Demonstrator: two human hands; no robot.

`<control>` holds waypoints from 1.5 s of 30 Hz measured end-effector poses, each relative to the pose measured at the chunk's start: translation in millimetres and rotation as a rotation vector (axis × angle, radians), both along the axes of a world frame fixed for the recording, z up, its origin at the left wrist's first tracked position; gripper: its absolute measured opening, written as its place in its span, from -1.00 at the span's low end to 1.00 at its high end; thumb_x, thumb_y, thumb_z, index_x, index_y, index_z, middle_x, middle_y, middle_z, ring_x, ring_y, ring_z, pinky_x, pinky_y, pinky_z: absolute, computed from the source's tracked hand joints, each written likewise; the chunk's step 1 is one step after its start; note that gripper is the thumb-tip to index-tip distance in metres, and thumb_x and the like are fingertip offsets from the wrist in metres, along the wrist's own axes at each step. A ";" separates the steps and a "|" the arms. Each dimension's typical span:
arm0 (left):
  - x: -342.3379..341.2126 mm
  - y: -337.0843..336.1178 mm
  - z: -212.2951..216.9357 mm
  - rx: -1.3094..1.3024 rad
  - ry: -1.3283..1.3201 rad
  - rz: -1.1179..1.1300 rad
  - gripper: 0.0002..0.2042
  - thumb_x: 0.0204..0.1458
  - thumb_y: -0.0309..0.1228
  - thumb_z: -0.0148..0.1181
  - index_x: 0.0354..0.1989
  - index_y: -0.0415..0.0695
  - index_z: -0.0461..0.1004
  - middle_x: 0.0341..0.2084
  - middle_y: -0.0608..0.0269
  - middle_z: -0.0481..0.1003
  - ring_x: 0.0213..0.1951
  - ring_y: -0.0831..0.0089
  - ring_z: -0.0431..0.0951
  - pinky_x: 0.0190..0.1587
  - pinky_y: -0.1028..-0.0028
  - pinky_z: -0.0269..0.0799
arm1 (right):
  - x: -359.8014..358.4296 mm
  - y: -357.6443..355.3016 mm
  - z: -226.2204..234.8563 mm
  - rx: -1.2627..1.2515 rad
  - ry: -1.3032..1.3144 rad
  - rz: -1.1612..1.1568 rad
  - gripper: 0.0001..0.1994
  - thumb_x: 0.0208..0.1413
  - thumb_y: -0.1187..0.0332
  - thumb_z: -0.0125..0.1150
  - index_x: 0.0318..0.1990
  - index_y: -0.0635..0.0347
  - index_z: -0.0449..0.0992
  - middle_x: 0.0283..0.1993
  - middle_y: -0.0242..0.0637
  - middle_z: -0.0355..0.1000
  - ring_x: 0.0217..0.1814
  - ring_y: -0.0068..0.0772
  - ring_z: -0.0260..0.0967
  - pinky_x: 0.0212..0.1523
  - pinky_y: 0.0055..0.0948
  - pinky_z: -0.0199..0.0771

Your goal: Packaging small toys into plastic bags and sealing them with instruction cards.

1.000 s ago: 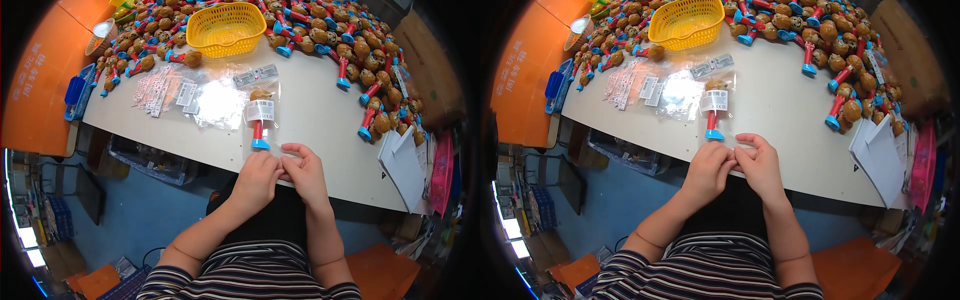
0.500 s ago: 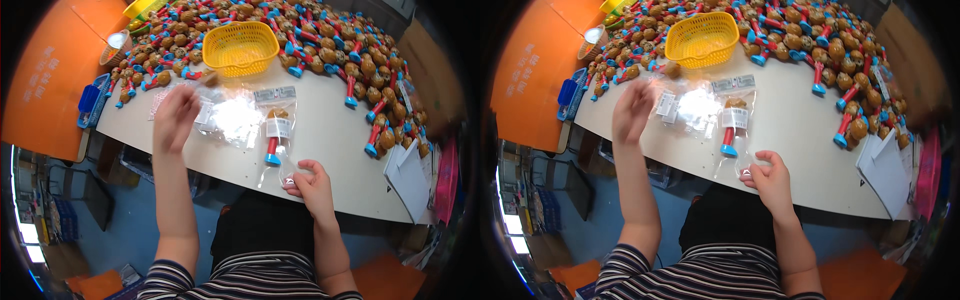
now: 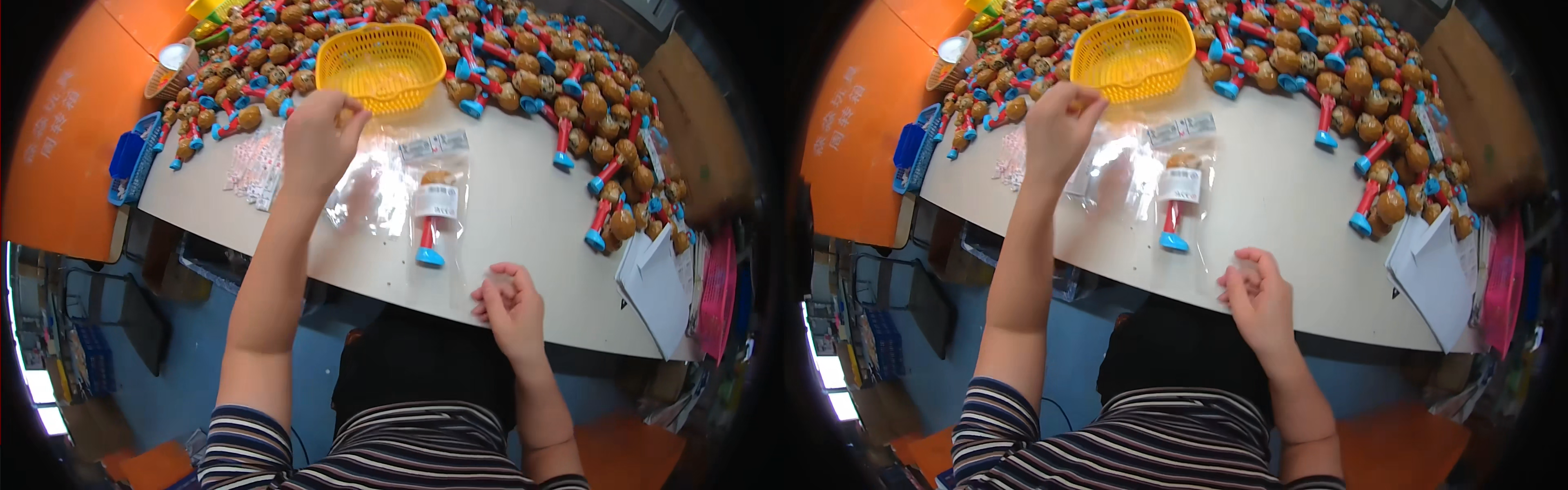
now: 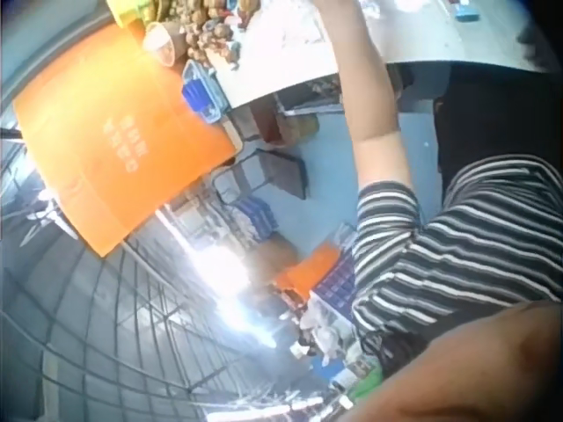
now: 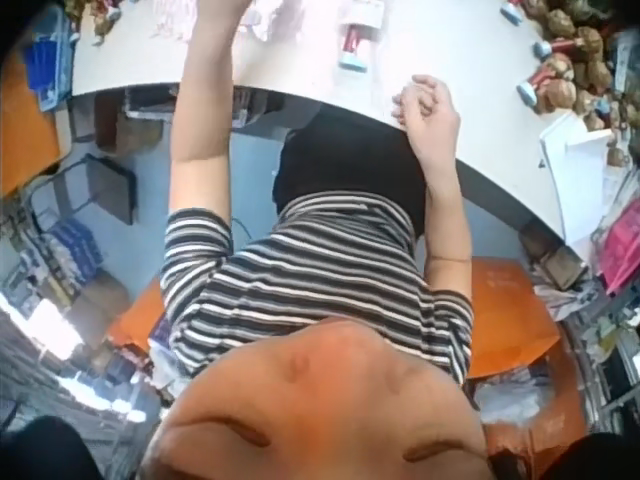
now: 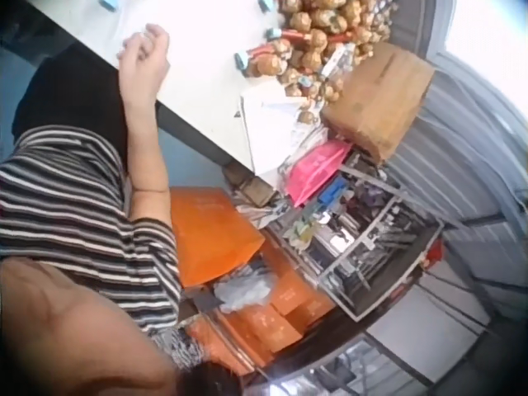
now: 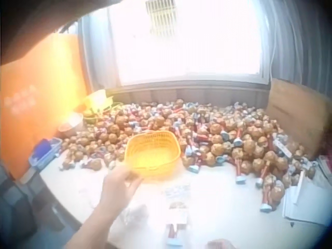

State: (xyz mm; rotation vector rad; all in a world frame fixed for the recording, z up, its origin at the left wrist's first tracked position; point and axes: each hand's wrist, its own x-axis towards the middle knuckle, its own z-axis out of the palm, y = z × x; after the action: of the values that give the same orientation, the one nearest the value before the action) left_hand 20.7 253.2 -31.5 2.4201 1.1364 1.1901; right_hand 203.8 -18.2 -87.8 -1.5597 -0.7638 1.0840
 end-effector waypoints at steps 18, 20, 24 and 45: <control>-26.0 -171.4 -78.2 -0.082 0.024 -0.413 -0.15 -0.23 -0.23 0.55 0.27 -0.29 0.27 0.20 -0.22 0.35 0.15 -0.08 0.46 0.19 0.18 0.38 | 25.2 30.9 -3.3 0.683 -1.034 0.404 -0.77 -0.07 0.51 0.38 -0.19 0.20 0.61 0.05 -0.15 0.49 -0.03 -0.13 0.48 -0.10 -0.32 0.53; -16.4 -176.2 -87.0 -0.021 -0.102 -0.360 -0.19 -0.24 -0.27 0.55 0.24 -0.30 0.31 0.19 -0.27 0.36 0.09 -0.06 0.52 0.09 0.23 0.47 | 18.1 27.4 -7.0 0.650 -0.944 0.331 -0.80 -0.05 0.53 0.38 -0.21 0.24 0.61 0.03 -0.15 0.50 -0.04 -0.15 0.48 -0.11 -0.33 0.53; -0.5 -180.5 -92.0 0.055 -0.160 -0.367 -0.37 -0.19 -0.40 0.49 0.14 -0.25 0.45 0.14 -0.23 0.42 -0.11 0.05 0.62 -0.11 0.33 0.56 | 12.9 23.8 -9.5 0.596 -0.800 0.233 -0.83 0.01 0.58 0.34 -0.20 0.26 0.61 0.04 -0.12 0.48 -0.08 -0.24 0.50 -0.15 -0.41 0.56; -3.6 -189.6 -82.7 -0.978 -0.567 -0.305 -0.90 0.11 -0.61 0.23 -0.44 -0.33 0.48 -0.19 0.20 0.40 -0.26 0.61 0.50 -0.26 0.65 0.45 | 29.4 3.1 0.2 0.092 -0.236 0.244 -0.87 0.19 0.46 0.20 -0.29 0.37 0.59 0.00 -0.16 0.49 -0.30 -0.61 0.43 -0.30 -0.61 0.45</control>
State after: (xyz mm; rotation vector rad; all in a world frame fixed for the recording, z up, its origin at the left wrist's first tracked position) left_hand 17.1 63.6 -114.1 1.3353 0.8276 0.8320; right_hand 233.2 -15.1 -87.6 -1.5604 -1.1737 1.0322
